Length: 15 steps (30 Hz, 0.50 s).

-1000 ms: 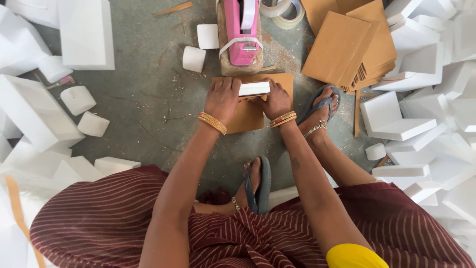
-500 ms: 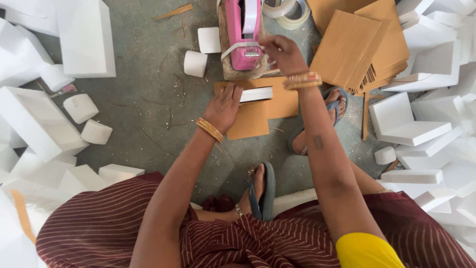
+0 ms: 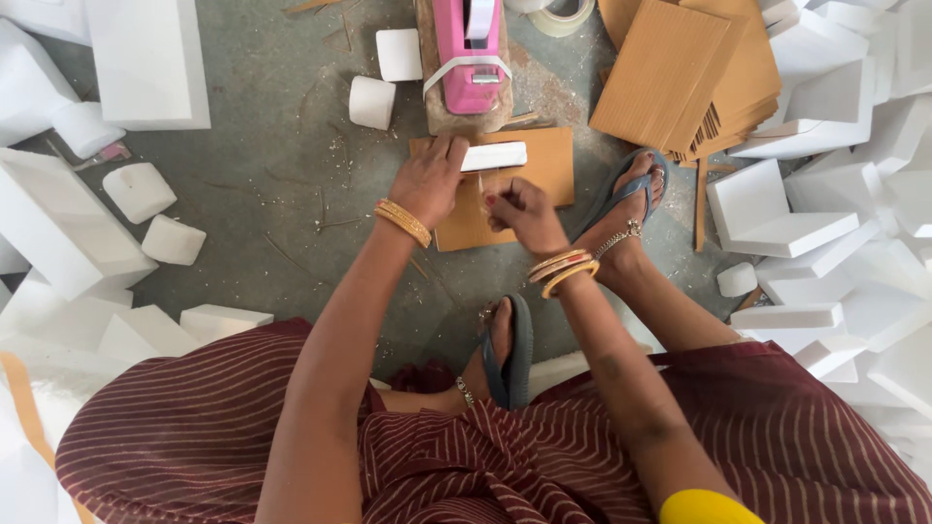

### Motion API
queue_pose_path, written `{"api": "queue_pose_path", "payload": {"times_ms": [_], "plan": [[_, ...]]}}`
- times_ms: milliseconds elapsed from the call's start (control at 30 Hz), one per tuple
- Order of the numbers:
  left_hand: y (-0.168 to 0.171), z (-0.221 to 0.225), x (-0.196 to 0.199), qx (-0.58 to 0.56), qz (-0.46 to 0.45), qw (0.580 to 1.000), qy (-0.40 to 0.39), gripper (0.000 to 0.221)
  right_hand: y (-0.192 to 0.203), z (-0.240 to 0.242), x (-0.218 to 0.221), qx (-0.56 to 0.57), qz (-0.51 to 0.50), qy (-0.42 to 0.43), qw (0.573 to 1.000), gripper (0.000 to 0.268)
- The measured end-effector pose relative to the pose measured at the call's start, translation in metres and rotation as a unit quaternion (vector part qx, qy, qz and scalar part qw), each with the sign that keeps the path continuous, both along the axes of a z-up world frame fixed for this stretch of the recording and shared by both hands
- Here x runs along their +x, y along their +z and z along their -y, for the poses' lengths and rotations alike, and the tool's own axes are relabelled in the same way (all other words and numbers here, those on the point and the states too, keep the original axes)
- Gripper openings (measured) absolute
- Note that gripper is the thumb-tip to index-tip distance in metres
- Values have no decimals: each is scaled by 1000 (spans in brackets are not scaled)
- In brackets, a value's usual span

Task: The person places foam blocks into small cardboard boxes, applying tape from a dispenser to secure the foam or seal the boxes while sitting on the floor.

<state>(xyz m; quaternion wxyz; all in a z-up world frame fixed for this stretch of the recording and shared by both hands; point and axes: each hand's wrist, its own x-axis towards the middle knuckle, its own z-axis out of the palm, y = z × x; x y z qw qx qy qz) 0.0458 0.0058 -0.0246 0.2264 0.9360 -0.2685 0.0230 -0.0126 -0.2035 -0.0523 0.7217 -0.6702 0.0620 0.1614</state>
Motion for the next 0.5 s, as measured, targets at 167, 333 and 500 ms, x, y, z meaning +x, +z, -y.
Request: {"api": "queue_pose_path", "payload": {"times_ms": [167, 333, 500], "plan": [[3, 1, 9, -19, -9, 1000, -16, 46, -36, -4, 13, -4, -6, -42, 999, 16], [7, -3, 15, -16, -14, 999, -32, 48, -40, -25, 22, -9, -2, -182, 983, 29], [9, 0, 13, 4, 0, 1000, -25, 48, -29, -15, 31, -350, 85, -187, 914, 63]]}}
